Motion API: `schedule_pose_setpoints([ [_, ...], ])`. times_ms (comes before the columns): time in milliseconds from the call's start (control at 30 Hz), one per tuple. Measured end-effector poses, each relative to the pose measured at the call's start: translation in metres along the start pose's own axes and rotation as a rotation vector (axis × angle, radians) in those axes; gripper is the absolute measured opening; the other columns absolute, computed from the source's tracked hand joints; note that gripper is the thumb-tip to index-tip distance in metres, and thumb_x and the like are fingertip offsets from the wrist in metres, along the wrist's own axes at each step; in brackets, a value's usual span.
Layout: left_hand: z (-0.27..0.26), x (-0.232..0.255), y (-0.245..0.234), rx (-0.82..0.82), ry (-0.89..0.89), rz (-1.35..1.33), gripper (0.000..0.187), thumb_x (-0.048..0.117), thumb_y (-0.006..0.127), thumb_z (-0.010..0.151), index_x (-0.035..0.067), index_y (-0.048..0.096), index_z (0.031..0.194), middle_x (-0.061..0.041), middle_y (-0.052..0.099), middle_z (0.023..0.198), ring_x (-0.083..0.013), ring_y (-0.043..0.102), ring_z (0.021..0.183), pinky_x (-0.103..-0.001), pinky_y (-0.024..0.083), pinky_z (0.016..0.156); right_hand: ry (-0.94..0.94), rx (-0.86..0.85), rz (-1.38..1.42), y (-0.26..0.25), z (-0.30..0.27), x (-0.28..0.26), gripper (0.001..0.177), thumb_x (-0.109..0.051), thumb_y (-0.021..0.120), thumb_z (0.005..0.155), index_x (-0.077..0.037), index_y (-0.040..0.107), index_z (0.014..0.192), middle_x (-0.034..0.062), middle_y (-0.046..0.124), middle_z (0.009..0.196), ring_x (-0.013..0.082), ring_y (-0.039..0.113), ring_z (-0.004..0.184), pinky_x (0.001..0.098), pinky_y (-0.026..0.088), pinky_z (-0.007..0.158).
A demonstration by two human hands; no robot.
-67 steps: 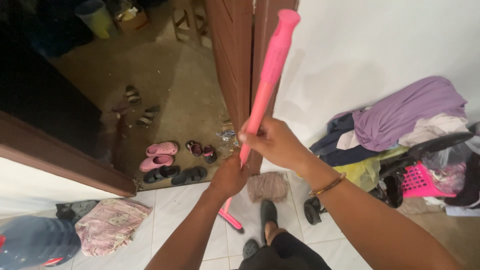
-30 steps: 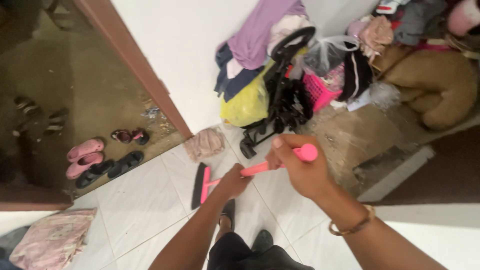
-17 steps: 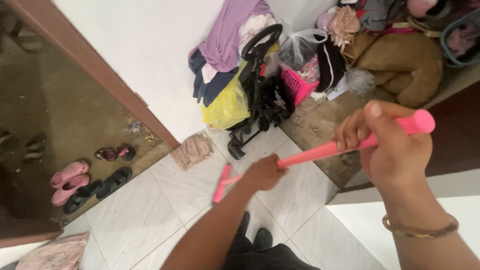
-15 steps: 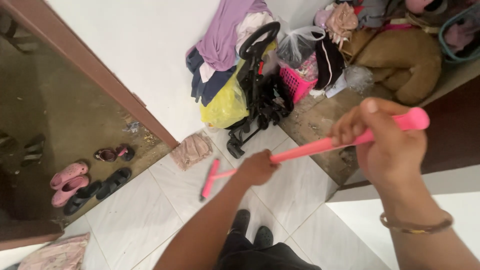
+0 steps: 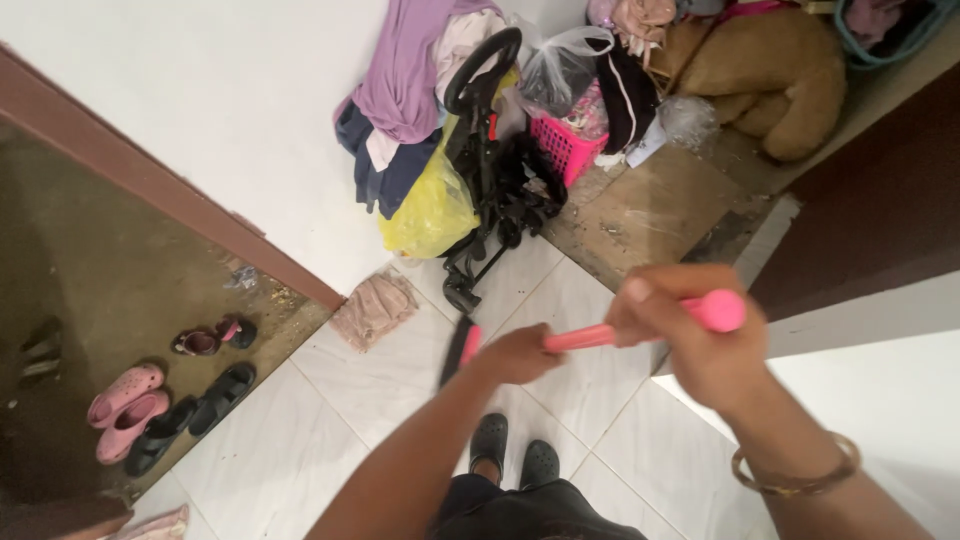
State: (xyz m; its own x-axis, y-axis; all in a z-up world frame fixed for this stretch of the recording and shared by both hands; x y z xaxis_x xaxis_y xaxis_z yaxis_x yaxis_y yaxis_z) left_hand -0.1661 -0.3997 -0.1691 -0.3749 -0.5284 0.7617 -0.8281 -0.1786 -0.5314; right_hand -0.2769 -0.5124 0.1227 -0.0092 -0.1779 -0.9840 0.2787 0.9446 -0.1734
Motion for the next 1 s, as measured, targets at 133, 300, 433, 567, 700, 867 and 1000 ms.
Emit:
schedule_pose_setpoints([
  [133, 0.013, 0.039, 0.013, 0.004, 0.032, -0.032, 0.046, 0.046, 0.068, 0.089, 0.006, 0.064, 0.112, -0.019, 0.073, 0.105, -0.0366, 0.070, 0.103, -0.044, 0.054, 0.087, -0.161, -0.061, 0.196, -0.012, 0.000, -0.015, 0.040, -0.011, 0.055, 0.106, 0.001, 0.060, 0.069, 0.0116, 0.060, 0.065, 0.0201, 0.057, 0.064, 0.0358, 0.049, 0.064],
  [300, -0.020, 0.109, -0.032, 0.081, -0.008, 0.085, 0.053, 0.059, 0.056, 0.094, 0.012, 0.063, 0.118, -0.016, 0.073, 0.107, -0.0415, 0.068, 0.103, -0.053, 0.053, 0.086, -0.388, -0.029, 0.400, -0.038, 0.010, -0.057, 0.018, -0.009, 0.058, 0.097, 0.003, 0.064, 0.085, 0.0050, 0.051, 0.052, 0.0192, 0.053, 0.047, 0.0431, 0.049, 0.061],
  [433, -0.046, 0.105, -0.059, 0.146, -0.015, 0.150, 0.055, 0.063, 0.050, 0.094, 0.013, 0.063, 0.115, -0.014, 0.074, 0.105, -0.0402, 0.070, 0.100, -0.054, 0.056, 0.083, -0.396, 0.030, 0.365, -0.036, 0.017, -0.068, 0.037, -0.015, 0.055, 0.107, -0.006, 0.057, 0.072, 0.0097, 0.054, 0.058, 0.0189, 0.054, 0.053, 0.0385, 0.051, 0.067],
  [567, -0.057, 0.042, -0.064, 0.235, -0.184, 0.253, 0.056, 0.063, 0.053, 0.096, 0.009, 0.062, 0.107, -0.016, 0.073, 0.096, -0.0403, 0.071, 0.096, -0.054, 0.056, 0.081, -0.151, 0.212, 0.512, -0.019, 0.046, -0.023, 0.026, -0.012, 0.056, 0.106, -0.004, 0.058, 0.081, 0.0098, 0.055, 0.065, 0.0245, 0.057, 0.061, 0.0456, 0.054, 0.074],
  [700, -0.047, -0.064, -0.039, 0.226, -0.205, 0.181, 0.054, 0.058, 0.060, 0.093, 0.004, 0.067, 0.096, -0.020, 0.072, 0.093, -0.0424, 0.069, 0.095, -0.053, 0.055, 0.082, 0.122, 0.249, 0.588, 0.027, 0.054, 0.022, 0.020, -0.015, 0.057, 0.097, -0.006, 0.059, 0.079, 0.0068, 0.054, 0.063, 0.0237, 0.060, 0.065, 0.0442, 0.055, 0.077],
  [867, -0.011, -0.055, -0.024, 0.107, -0.070, 0.169, 0.052, 0.054, 0.058, 0.096, 0.004, 0.070, 0.091, -0.023, 0.071, 0.091, -0.0440, 0.067, 0.093, -0.054, 0.052, 0.081, 0.020, 0.197, 0.499, 0.027, 0.051, 0.018, 0.041, -0.020, 0.060, 0.104, -0.006, 0.049, 0.066, 0.0040, 0.045, 0.061, 0.0192, 0.050, 0.061, 0.0387, 0.048, 0.067],
  [1000, 0.023, -0.002, -0.020, 0.193, 0.105, 0.027, 0.048, 0.051, 0.061, 0.094, 0.004, 0.070, 0.089, -0.023, 0.070, 0.088, -0.0454, 0.066, 0.090, -0.054, 0.052, 0.078, -0.084, 0.202, 0.322, 0.019, 0.046, -0.011, 0.048, -0.021, 0.061, 0.104, -0.005, 0.049, 0.061, 0.0038, 0.045, 0.056, 0.0154, 0.042, 0.053, 0.0324, 0.039, 0.052],
])
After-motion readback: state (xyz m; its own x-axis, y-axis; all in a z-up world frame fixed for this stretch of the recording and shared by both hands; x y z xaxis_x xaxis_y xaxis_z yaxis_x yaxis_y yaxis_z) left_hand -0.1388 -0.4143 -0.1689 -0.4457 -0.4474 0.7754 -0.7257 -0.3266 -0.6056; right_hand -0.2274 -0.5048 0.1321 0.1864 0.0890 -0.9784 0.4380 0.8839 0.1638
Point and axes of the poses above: each hand's wrist, its own z-axis towards the middle knuckle, its own y-axis out of the palm, x = y × z, the point moved 4 cm from there along z, towards the middle knuckle
